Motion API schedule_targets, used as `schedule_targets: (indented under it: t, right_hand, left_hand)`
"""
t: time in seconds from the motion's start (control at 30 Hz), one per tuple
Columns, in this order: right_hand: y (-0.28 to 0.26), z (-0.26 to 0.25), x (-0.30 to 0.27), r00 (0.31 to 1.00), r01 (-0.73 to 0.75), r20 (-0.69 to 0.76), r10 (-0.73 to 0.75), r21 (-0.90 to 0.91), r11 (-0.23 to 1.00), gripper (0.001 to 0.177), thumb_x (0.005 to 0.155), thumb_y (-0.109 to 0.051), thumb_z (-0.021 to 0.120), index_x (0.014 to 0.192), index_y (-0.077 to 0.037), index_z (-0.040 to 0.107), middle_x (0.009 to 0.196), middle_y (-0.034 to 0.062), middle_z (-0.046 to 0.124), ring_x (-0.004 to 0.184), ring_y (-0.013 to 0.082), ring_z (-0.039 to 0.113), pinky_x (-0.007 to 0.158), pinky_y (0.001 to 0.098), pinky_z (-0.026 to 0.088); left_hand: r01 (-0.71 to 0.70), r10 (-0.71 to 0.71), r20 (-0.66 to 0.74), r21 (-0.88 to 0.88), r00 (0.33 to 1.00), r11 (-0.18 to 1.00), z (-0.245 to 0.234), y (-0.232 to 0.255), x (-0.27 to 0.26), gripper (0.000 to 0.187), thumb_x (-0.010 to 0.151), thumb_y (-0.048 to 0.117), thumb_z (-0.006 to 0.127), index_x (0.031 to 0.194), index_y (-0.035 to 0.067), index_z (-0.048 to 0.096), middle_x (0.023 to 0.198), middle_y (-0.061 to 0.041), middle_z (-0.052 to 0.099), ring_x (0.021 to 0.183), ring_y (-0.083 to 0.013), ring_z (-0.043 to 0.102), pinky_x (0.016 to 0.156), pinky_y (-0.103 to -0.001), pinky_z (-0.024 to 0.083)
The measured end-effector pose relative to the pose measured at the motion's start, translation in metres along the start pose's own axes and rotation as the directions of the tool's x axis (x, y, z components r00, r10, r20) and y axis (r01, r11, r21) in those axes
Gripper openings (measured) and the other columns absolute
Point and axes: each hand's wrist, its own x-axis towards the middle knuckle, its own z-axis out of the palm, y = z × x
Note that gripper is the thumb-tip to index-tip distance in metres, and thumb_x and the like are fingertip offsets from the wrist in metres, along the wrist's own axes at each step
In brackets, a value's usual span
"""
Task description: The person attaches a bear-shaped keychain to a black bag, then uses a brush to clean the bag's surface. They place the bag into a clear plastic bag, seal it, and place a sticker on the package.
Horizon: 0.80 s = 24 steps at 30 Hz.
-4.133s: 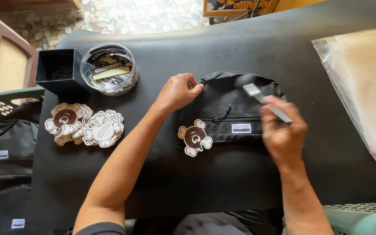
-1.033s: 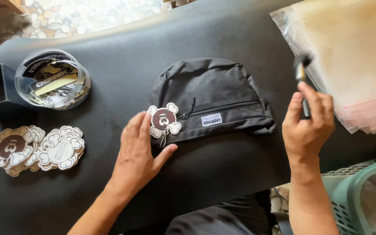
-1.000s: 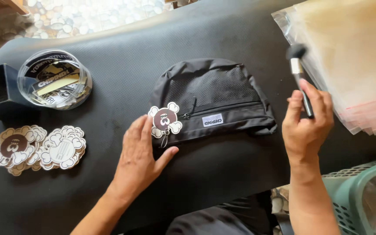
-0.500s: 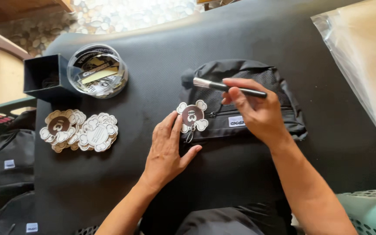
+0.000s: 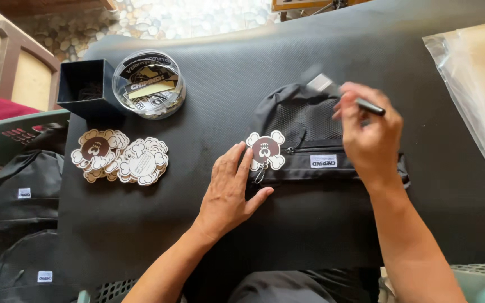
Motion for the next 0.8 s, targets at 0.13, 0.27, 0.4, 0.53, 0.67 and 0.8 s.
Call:
schedule_targets:
  t: [0.13, 0.27, 0.4, 0.53, 0.67, 0.8]
  right_hand:
    - [-0.017, 0.015, -0.016, 0.954, -0.235, 0.254, 0.156, 0.319, 0.918, 0.015, 0.1, -0.015, 0.071, 0.111, -0.008, 0.078, 0.08, 0.0056, 0.073, 0.075, 0.0145, 0.072, 0.08, 0.0302, 0.057]
    - [-0.015, 0.004, -0.022, 0.996, 0.084, 0.039, -0.077, -0.201, 0.976, 0.016, 0.11, -0.015, 0.067, 0.123, -0.009, 0.075, 0.087, 0.0057, 0.071, 0.078, 0.0267, 0.069, 0.082, 0.0388, 0.052]
    - [-0.036, 0.004, -0.052, 0.961, -0.228, 0.208, 0.184, 0.21, 0.951, 0.014, 0.098, -0.014, 0.071, 0.108, -0.011, 0.08, 0.086, 0.0061, 0.078, 0.081, 0.0201, 0.075, 0.084, 0.0332, 0.055]
    - [-0.022, -0.018, -0.054, 0.996, 0.074, 0.065, -0.056, -0.326, 0.942, 0.018, 0.109, -0.006, 0.069, 0.125, -0.01, 0.077, 0.101, 0.0097, 0.073, 0.088, 0.0331, 0.069, 0.087, 0.0435, 0.048]
    - [-0.048, -0.032, -0.07, 0.916, -0.395, 0.103, 0.388, 0.061, 0.916, 0.024, 0.108, -0.021, 0.058, 0.115, -0.002, 0.071, 0.086, 0.0094, 0.071, 0.074, 0.0159, 0.069, 0.078, 0.0275, 0.056]
    - [-0.012, -0.06, -0.101, 0.994, -0.094, -0.093, 0.055, -0.497, 0.863, 0.018, 0.122, -0.008, 0.061, 0.123, 0.003, 0.074, 0.116, 0.0188, 0.073, 0.103, 0.0374, 0.067, 0.096, 0.0457, 0.05]
  left_hand:
    - [-0.002, 0.002, 0.005, -0.002, 1.0, 1.0, -0.002, 0.0, 0.002, 0.087, 0.087, 0.048, 0.078, 0.147, -0.006, 0.047, 0.147, -0.03, 0.048, 0.14, -0.0444, 0.047, 0.117, -0.054, 0.036]
    - [-0.002, 0.002, -0.007, 0.002, 1.0, 1.0, -0.002, 0.001, 0.001, 0.087, 0.087, 0.049, 0.078, 0.147, -0.006, 0.048, 0.148, -0.029, 0.048, 0.14, -0.0442, 0.048, 0.116, -0.054, 0.036]
    - [0.011, -0.011, -0.001, 0.0, 1.0, 1.0, -0.005, 0.002, 0.003, 0.088, 0.086, 0.049, 0.078, 0.147, -0.007, 0.047, 0.149, -0.029, 0.047, 0.141, -0.044, 0.047, 0.117, -0.053, 0.036]
    - [0.004, -0.004, -0.006, -0.001, 1.0, 1.0, -0.004, 0.0, 0.001, 0.087, 0.088, 0.049, 0.078, 0.148, -0.006, 0.046, 0.149, -0.029, 0.048, 0.141, -0.0443, 0.047, 0.117, -0.054, 0.036]
    - [-0.034, 0.032, 0.046, 0.032, 0.998, 0.999, -0.005, -0.004, -0.002, 0.087, 0.095, 0.048, 0.073, 0.155, -0.001, 0.034, 0.157, -0.024, 0.038, 0.148, -0.0385, 0.04, 0.123, -0.051, 0.034]
    - [-0.026, 0.025, 0.043, 0.027, 0.999, 0.999, -0.007, -0.003, -0.001, 0.086, 0.095, 0.048, 0.074, 0.155, 0.0, 0.035, 0.157, -0.023, 0.04, 0.147, -0.0379, 0.041, 0.123, -0.05, 0.034]
